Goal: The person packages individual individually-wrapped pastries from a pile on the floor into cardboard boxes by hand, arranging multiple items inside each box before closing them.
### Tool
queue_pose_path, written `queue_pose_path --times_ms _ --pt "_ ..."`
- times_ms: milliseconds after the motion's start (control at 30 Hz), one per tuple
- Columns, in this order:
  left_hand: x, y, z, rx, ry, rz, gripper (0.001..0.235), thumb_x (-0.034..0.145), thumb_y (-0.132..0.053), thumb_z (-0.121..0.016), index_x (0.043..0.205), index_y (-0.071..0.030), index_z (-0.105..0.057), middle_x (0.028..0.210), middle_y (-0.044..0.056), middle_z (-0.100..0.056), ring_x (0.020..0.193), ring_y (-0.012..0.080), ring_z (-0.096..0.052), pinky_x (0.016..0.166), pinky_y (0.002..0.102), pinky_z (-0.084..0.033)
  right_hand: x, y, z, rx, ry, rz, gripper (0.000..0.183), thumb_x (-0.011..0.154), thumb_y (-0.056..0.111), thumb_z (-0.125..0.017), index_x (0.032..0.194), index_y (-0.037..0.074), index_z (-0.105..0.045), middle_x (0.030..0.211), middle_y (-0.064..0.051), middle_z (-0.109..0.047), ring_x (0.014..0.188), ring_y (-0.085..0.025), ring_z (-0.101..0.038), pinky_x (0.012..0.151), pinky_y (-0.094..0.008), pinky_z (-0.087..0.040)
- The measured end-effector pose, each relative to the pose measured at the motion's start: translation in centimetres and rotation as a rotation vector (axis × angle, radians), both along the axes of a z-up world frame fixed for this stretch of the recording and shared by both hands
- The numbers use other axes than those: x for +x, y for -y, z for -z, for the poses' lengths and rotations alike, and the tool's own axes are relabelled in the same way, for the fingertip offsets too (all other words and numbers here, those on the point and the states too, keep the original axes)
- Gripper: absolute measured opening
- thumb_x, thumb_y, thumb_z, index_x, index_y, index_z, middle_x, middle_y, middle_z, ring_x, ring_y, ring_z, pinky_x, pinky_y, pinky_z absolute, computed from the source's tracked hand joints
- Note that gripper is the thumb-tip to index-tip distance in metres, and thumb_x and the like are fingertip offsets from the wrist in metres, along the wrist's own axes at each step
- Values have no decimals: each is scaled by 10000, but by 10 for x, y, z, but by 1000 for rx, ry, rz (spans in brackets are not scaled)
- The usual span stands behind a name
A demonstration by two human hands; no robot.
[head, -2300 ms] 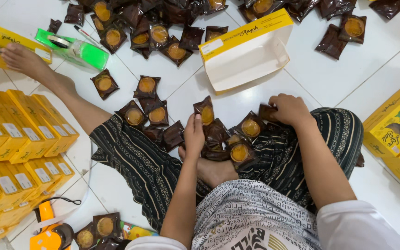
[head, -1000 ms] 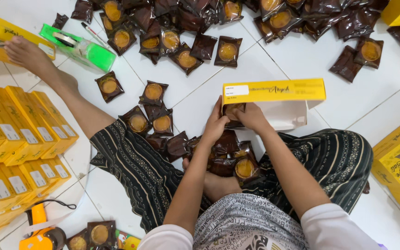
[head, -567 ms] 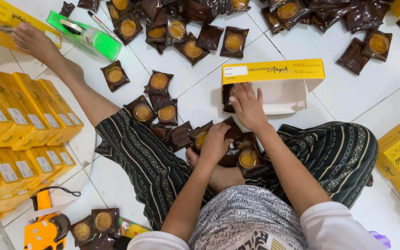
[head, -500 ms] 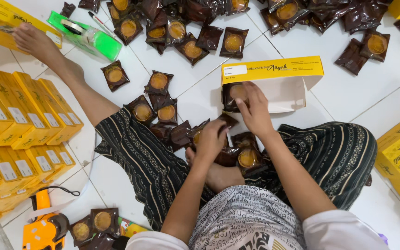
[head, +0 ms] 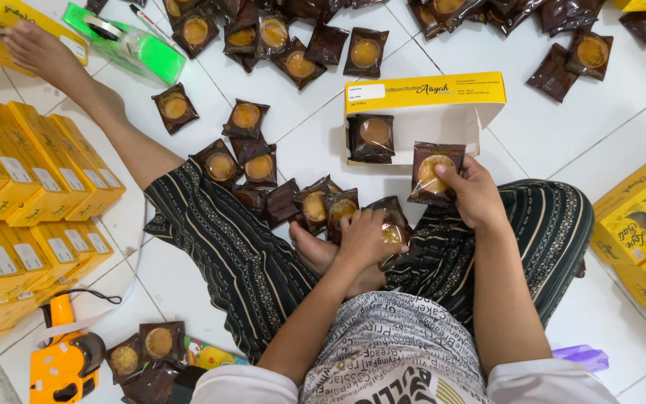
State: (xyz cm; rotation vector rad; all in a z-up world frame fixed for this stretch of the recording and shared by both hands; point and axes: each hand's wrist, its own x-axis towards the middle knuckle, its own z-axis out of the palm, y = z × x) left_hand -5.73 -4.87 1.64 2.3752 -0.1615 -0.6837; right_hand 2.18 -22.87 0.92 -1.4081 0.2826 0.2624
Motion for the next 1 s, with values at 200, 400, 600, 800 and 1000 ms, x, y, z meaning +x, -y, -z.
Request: queue_pose_path --times_ms 200,400,600,800,1000 --pt "20 -15 -8 -265 33 -170 495 712 -348 -675 1026 3 -524 924 185 -513 896 369 -547 786 452 -421 -10 -15 -65 -156 -43 -558 265 766 44 -602 988 -95 -560 871 -249 -598 819 -353 -583 777 -499 -453" --pt "25 -23 -36 -212 -81 -233 326 833 -282 -515 1079 -79 -449 983 180 -558 917 379 -576 754 463 -463 -4 -5 -26 -131 55 -731 308 825 49 -516 1092 -106 -511 925 -231 -614 875 -336 -593 837 -476 -412" --pt "32 -7 -3 -538 -7 -404 441 946 -420 -331 1106 -26 -449 606 61 -503 487 152 -475 460 241 -378 -10 -17 -46 -126 21 -895 523 775 36 -572 1264 -41 -403 1047 -252 -583 976 -363 -548 863 -496 -394" --pt "35 -4 19 -449 -27 -488 318 911 -168 -432 1172 12 -418 1051 228 -510 1029 340 -520 877 421 -444 5 3 -35 -437 -79 -475 756 733 109 -672 1336 206 -225 1058 -165 -574 967 -332 -571 780 -435 -463" --pt "27 5 36 -273 34 -229 326 733 -147 -660 1017 -22 -562 755 78 -531 762 245 -547 718 352 -449 5 24 -36 -302 -93 -550 325 741 41 -644 1062 -7 -616 846 -150 -640 763 -213 -551 723 -374 -491"
